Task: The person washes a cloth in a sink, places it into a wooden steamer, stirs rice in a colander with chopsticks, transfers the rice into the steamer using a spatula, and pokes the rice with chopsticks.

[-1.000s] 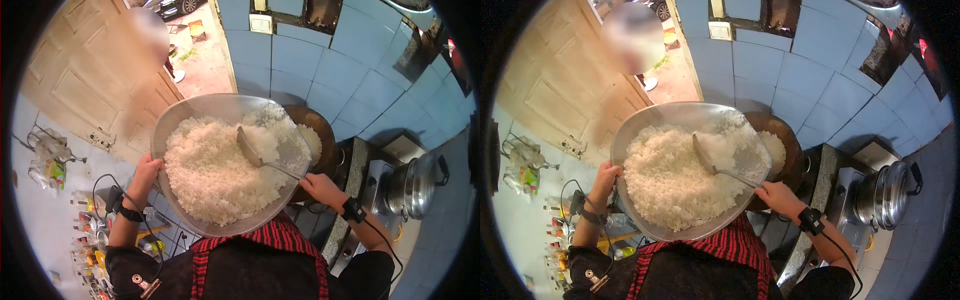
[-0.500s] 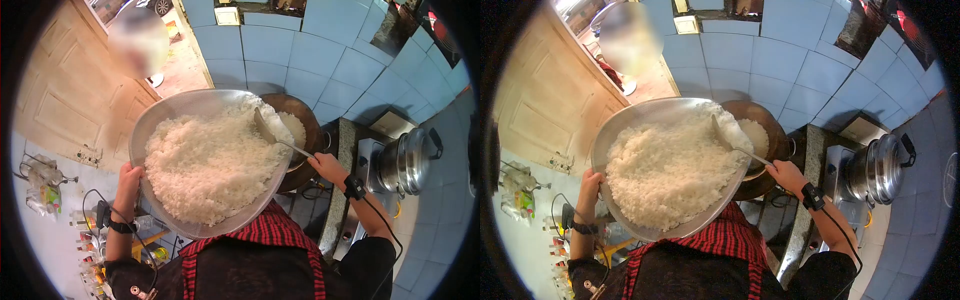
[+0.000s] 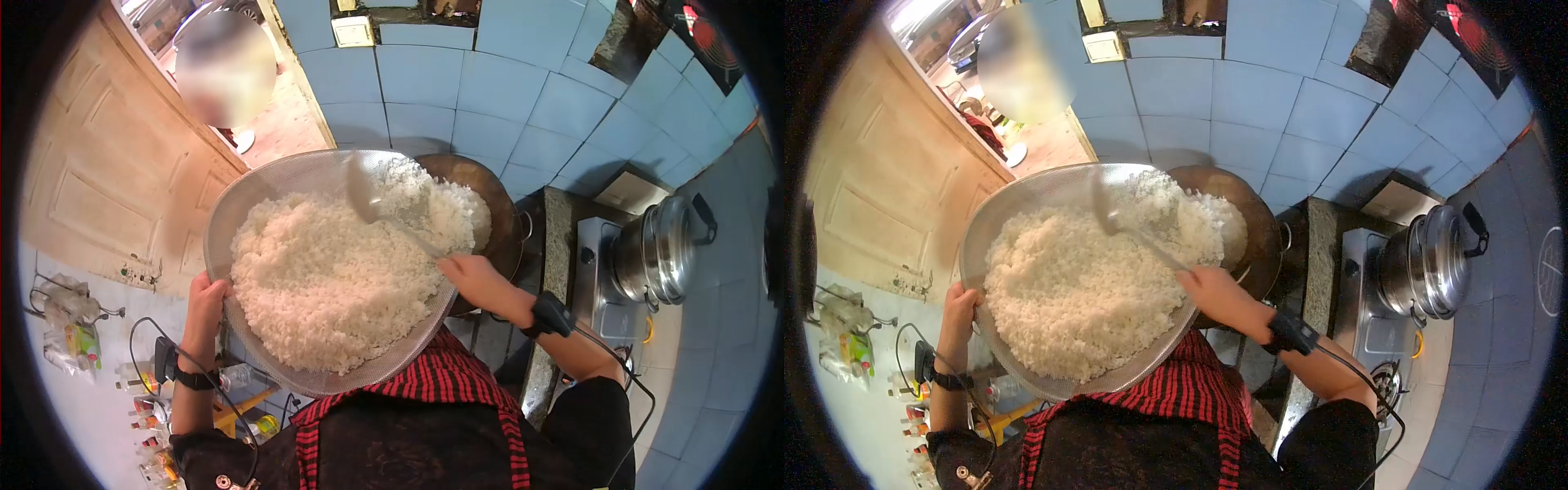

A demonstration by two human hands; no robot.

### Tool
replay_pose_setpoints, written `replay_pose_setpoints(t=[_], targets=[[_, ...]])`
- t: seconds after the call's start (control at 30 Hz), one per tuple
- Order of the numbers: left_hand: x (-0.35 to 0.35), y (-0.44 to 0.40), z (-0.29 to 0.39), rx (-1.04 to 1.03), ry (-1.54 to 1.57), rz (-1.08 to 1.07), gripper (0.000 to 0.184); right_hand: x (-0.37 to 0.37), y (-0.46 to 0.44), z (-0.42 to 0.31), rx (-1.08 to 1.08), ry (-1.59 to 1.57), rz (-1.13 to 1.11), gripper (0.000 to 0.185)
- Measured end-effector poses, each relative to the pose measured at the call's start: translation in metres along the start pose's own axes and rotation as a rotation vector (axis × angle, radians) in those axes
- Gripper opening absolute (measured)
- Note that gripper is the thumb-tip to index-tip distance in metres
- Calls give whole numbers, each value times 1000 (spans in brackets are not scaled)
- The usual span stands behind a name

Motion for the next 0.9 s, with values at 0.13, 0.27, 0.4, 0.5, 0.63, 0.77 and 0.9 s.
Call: replay_pose_setpoints(t=[0.13,0.27,0.4,0.5,0.63,0.77,0.9], targets=[[2,-1,-2,42,-16,4,18,-18,-20,-20,-42,70,-157,43],[1,-3,-7,20,28,-1,19,-14,-21,32,-104,138,-79,44],[2,-5,-7,0,32,0,19,8,7,88,12,337,74,48],[5,-7,-11,-26,69,3,17,39,31,89,-205,344,121,46],[6,-5,-10,-24,43,39,13,61,40,97,-241,278,156,45],[9,0,-12,0,0,72,9,66,47,65,-219,250,79,45],[14,4,-24,42,51,64,7,38,50,42,-92,83,-255,42]])
Point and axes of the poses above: each hand's wrist, its own y-axis away from the middle knuckle, its own x-axis out of the back of the hand, z = x × y, the point moved 6 cm from there along -y, towards the middle knuckle, and after that the axes turned 7 degrees about y, right-handed, at the moved point
